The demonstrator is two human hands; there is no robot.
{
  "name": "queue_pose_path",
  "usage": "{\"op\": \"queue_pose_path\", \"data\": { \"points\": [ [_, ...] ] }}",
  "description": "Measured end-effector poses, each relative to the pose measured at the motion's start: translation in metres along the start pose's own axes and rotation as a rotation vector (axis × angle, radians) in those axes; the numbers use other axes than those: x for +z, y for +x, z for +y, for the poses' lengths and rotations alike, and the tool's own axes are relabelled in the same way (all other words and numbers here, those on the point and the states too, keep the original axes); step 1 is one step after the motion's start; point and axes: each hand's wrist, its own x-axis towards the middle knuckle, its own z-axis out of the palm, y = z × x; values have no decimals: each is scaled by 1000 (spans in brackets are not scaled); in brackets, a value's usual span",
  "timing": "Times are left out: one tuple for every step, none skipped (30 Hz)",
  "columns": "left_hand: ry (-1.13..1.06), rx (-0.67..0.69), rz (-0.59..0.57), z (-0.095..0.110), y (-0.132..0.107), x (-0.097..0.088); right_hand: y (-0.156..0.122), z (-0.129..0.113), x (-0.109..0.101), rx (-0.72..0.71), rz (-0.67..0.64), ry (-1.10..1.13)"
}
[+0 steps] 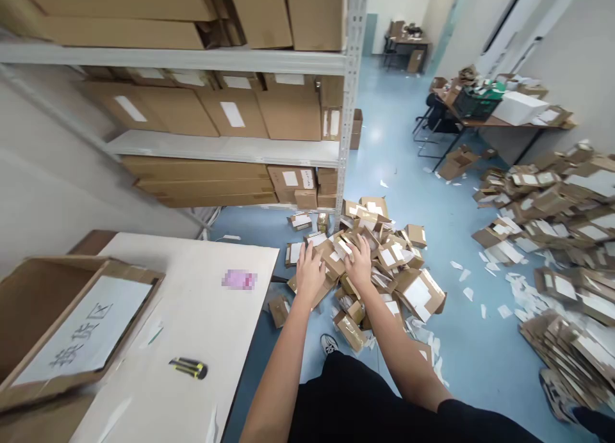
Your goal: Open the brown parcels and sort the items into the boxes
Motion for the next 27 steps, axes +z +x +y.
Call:
{"op": "queue_pose_path", "data": {
  "points": [
    [9,-32,9,-12,-8,-6,-1,-12,10,-29,-36,26],
    [20,-68,23,-24,-16,-13,-1,-25,20,-59,-78,52],
    [33,-108,40,-36,-25,-21,0,-38,29,-92,-123,81],
    [47,-154,59,-46,-36,-30,0,-52,38,-129,-169,113],
    [61,-204,81,-56,-47,-40,0,-67,47,-168,-216,147],
    [74,-257,105,-65,-60,-50,-1,-82,56,-210,-258,184],
    [87,-311,131,-73,-75,-60,-3,-99,64,-256,-297,222],
    [101,-363,159,-81,-92,-70,-6,-117,72,-304,-333,260],
    [115,-413,189,-88,-110,-80,-12,-137,79,-354,-367,297],
    [131,-461,219,-95,-129,-91,-20,-158,86,-406,-402,331],
    [150,-508,248,-102,-151,-102,-30,-179,92,-459,-438,363],
    [170,-555,277,-107,-174,-114,-43,-201,97,-512,-472,393],
    [191,-600,306,-112,-199,-126,-58,-224,100,-564,-505,422],
    [212,-644,337,-116,-225,-138,-75,-246,103,-615,-538,450],
    [234,-688,370,-119,-252,-150,-94,-269,104,-663,-570,477],
    [256,-734,406,-120,-280,-163,-114,-290,104,-712,-604,503],
    [278,-781,444,-120,-310,-174,-137,-312,102,-762,-639,527],
    [298,-830,482,-119,-340,-185,-162,-332,99,-814,-675,551],
    [316,-881,519,-115,-371,-196,-188,-352,96,-867,-710,576],
    [332,-933,553,-111,-403,-205,-216,-371,91,-920,-742,604],
    [344,-988,584,-105,-436,-213,-245,-389,85,-972,-773,634],
    [353,-1044,612,-98,-469,-221,-276,-406,79,-1024,-805,665],
    [360,-1104,638,-90,-503,-227,-308,-422,72,-1077,-840,699],
    [365,-1169,663,-81,-537,-234,-342,-438,65,-1129,-877,734],
    [372,-1236,689,-71,-572,-242,-376,-453,56,-1183,-918,770],
    [381,-1300,717,-58,-606,-250,-410,-467,46,-1236,-960,806],
    [395,-1356,754,-43,-638,-259,-445,-479,35,-1286,-1001,841]
  ]
}}
